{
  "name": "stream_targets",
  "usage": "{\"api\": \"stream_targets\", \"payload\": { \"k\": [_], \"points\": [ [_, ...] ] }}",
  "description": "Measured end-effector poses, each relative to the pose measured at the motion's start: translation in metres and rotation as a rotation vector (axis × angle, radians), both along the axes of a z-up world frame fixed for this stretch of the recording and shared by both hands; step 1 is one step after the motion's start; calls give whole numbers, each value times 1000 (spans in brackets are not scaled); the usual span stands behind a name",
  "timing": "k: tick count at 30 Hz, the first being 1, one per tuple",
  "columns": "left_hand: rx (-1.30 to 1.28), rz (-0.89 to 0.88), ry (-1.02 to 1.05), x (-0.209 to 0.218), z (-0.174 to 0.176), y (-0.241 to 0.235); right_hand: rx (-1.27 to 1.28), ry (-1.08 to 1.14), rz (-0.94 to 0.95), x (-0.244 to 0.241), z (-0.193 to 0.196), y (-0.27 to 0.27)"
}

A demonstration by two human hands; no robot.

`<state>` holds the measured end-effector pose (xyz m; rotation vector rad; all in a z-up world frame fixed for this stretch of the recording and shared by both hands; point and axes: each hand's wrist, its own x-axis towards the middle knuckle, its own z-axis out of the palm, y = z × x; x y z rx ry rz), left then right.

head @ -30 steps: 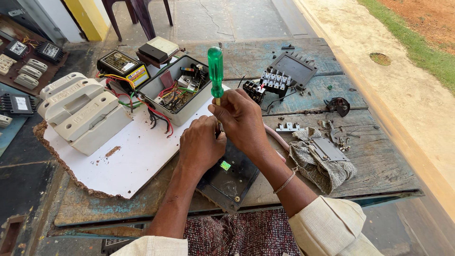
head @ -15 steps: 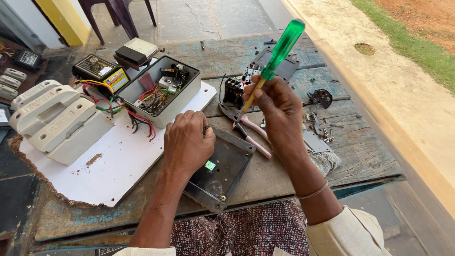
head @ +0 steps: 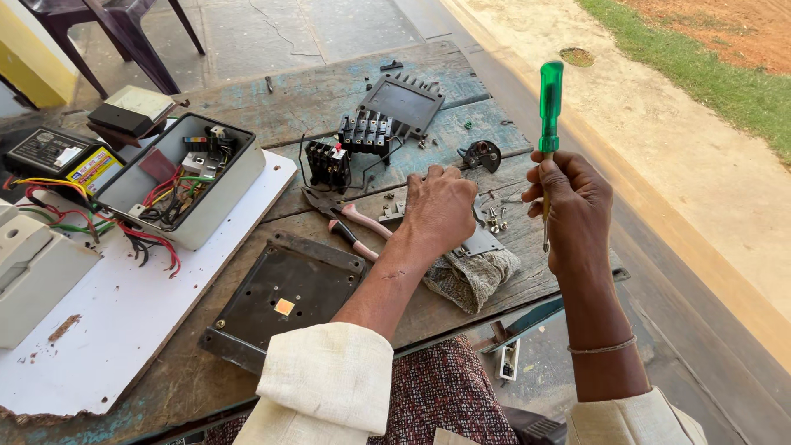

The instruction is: The person uses a screwdriver and pliers to disassemble and work on an electrical component and its housing.

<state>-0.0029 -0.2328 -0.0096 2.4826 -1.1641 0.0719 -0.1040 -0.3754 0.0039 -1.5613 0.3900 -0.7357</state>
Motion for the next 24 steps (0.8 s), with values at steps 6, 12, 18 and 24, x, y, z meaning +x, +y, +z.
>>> {"api": "stream_targets", "payload": {
  "k": [6, 12, 18, 24],
  "points": [
    [-43, 67, -3, -4, 19, 11, -8, 49, 11, -10, -18, -5],
    [1, 295, -5, -29, 69, 140, 57, 190, 181, -15, -4, 31],
    [123, 916, 206, -64, 61, 263, -203, 528, 451, -6, -1, 123],
    [61, 1045, 637, -80, 25, 294, -343, 534, 514, 5, -10, 176]
  ]
}}
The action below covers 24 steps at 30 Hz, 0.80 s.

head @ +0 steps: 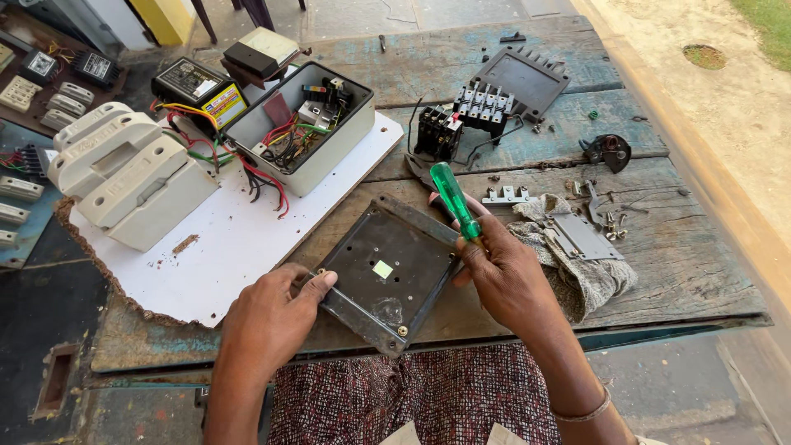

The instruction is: The person uses a screwdriver and pliers to disassemble and work on an electrical component and its housing.

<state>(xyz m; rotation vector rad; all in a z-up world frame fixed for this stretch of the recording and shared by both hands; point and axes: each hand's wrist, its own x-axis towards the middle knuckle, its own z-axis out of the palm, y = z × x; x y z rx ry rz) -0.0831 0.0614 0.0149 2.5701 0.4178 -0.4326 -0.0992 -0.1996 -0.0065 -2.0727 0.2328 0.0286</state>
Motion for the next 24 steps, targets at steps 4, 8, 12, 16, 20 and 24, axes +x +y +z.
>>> {"api": "stream_targets", "payload": {
  "k": [4, 8, 12, 16, 20, 24],
  "points": [
    [-138, 16, 3, -3, -7, -1, 1, -28, -38, 9, -11, 1],
    [-168, -22, -104, -7, -14, -2, 184, -71, -52, 9, -29, -5],
    [-160, -30, -2, -14, -14, -8, 291, -124, -59, 9, -33, -5],
    [-220, 3, -123, -21, -13, -14, 379, -102, -141, 4, -24, 2],
    [-454, 144, -240, -28, -11, -12, 478, -289, -57, -1, -6, 3],
    [-810, 187, -559, -31, -23, -14, 541, -391, -37, -7, 9, 2]
  ]
}}
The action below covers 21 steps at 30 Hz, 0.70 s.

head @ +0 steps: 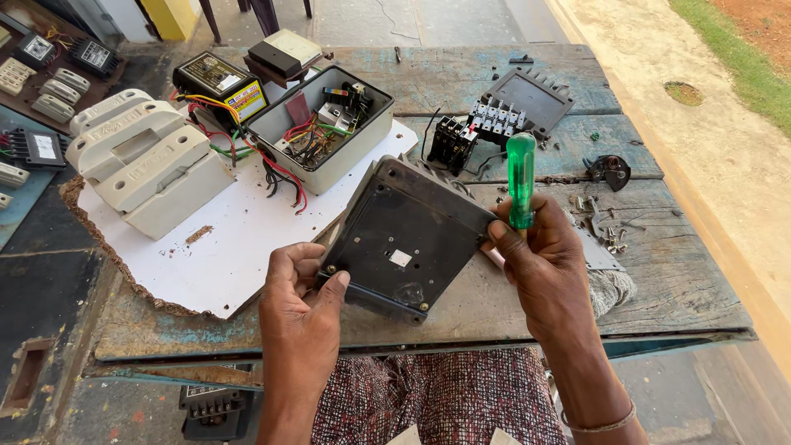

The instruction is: The person uses a screwdriver and pliers to disassemble and work on an electrical component and its housing.

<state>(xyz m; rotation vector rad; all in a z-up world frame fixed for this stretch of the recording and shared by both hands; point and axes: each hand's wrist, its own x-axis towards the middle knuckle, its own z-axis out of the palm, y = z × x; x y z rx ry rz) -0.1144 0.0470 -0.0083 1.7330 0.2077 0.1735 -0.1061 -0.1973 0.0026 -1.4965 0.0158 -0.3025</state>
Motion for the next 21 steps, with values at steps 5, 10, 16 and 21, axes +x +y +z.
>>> {"api": "stream_targets", "payload": {
  "k": [5, 10, 16, 21],
  "points": [
    [-388, -30, -292, 15, -22, -4, -16, 40, -8, 6, -1, -5],
    [-762, -100, -400, 16, -42, 3, -72, -96, 64, 5, -35, -17],
    [-633, -86, -340, 2, -51, -1, -478, 94, -17, -11, -48, -18],
    [-459, -53, -384, -6, -51, -14, -701, 75, -36, -14, -34, -3]
  ]
}}
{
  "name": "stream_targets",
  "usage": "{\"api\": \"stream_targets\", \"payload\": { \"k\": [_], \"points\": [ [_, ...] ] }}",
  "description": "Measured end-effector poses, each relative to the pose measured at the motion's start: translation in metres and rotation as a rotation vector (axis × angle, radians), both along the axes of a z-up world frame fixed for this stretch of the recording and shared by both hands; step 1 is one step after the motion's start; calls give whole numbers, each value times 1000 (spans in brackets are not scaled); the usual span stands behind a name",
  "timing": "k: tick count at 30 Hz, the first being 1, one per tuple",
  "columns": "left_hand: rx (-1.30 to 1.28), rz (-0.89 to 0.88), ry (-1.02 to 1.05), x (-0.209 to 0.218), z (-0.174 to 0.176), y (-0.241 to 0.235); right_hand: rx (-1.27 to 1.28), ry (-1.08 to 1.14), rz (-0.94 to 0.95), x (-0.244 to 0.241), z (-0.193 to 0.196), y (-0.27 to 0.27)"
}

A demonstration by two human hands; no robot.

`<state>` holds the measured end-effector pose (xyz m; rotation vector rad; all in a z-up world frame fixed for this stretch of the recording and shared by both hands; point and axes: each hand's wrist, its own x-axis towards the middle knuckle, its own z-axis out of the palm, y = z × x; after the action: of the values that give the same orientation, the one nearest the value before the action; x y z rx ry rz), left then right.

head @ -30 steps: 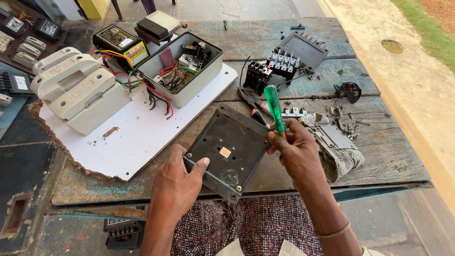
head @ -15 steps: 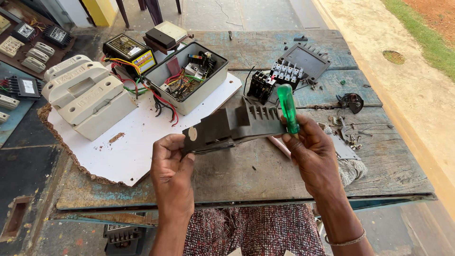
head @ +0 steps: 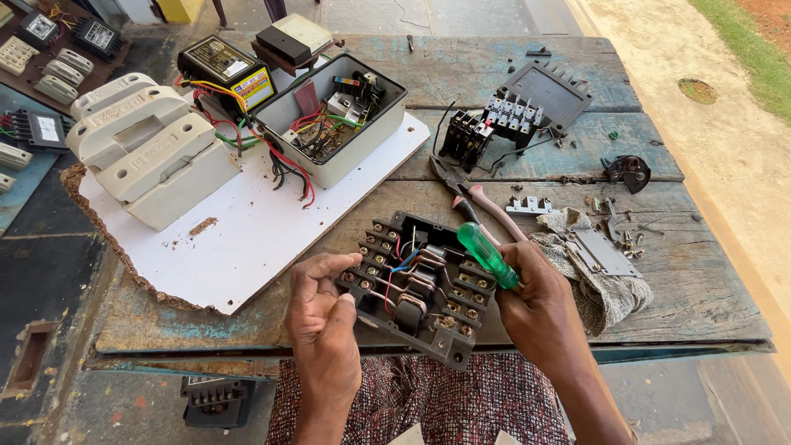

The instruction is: The person uses a screwdriver and pliers to disassemble and work on an electrical component and its housing.

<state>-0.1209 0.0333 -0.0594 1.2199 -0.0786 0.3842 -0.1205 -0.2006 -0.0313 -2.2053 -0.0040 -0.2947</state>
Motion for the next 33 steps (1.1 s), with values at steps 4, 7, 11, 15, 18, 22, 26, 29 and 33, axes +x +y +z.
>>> {"api": "stream_targets", "payload": {
  "k": [4, 7, 11, 15, 18, 22, 26, 29, 33],
  "points": [
    [44, 16, 0, 4, 3, 2, -90, 157, -26, 3, 6, 0],
    [210, 65, 40, 1, 3, 7, -191, 355, -18, 4, 12, 1],
    [227, 57, 31, 0, 0, 4, -351, 291, -5, 0, 22, 0],
    [214, 75, 16, -6, -2, -6, -91, 130, -37, 9, 38, -2],
    [245, 47, -31, -13, 3, -7, 377, 100, 94, 20, 59, 5],
    [374, 35, -23, -5, 20, 6, 976, -6, 296, 41, 82, 32],
    [592, -121, -74, 29, 43, 12, 1110, -108, 382, 65, 94, 57],
    [625, -309, -141, 57, 51, 7, 1061, -176, 453, 85, 93, 78],
    [512, -351, -107, 82, 43, -3, 1104, -147, 574, 103, 80, 99]
  ]
}}
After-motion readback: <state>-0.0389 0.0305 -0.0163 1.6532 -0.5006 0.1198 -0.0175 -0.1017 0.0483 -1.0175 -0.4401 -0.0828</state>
